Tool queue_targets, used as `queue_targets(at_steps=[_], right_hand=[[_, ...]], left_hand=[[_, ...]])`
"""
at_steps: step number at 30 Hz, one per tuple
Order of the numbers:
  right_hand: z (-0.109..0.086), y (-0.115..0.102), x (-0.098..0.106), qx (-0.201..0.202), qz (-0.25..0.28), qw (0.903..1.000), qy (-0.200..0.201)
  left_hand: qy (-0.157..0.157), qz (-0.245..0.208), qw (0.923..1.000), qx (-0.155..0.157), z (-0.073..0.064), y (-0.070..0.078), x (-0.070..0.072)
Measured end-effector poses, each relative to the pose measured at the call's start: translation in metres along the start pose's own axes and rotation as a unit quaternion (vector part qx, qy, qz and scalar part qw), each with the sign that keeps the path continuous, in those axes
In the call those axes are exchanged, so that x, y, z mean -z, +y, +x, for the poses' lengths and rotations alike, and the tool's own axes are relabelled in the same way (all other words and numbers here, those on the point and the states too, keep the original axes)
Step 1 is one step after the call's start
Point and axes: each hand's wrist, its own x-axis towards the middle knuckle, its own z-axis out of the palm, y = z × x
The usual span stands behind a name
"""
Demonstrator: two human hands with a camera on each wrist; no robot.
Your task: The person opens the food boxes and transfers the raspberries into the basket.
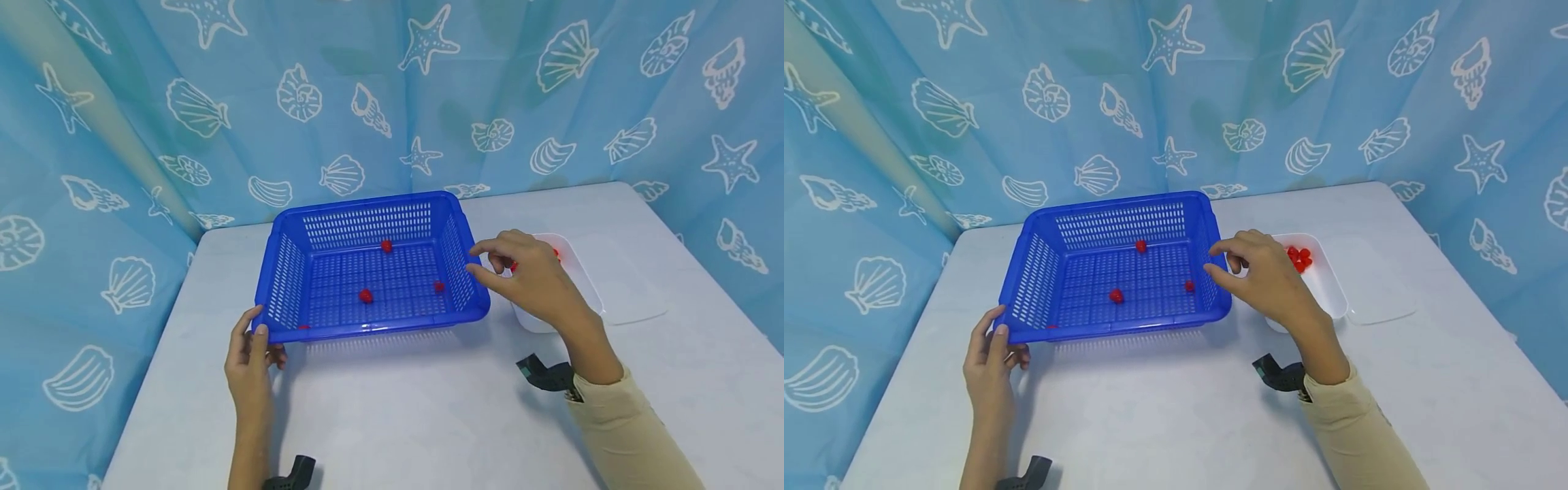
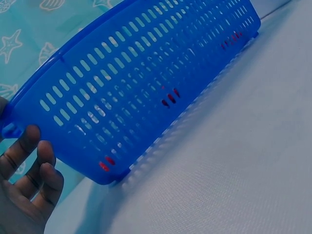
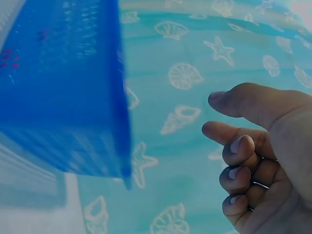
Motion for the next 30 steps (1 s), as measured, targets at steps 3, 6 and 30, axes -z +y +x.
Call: queue_targets(at_steps=[3, 6, 30], right_hand=[[0.0, 0.007, 0.009, 0.016, -0.016, 0.9992, 0.033], [0.0, 0.015, 0.017, 0.014, -0.024, 0.9982, 0.054], [0.002, 0.098, 0.043, -0.188, -0.065, 0.9799, -0.005]], left_hand=[[0.0, 0.003, 1.0, 0.005, 0.003, -0.004, 0.002], [0.001, 0.003, 1.0, 0.008, 0.006, -0.009, 0.005], [0.018, 0.011, 0.9998, 0.002, 0.005, -0.021, 0.002]])
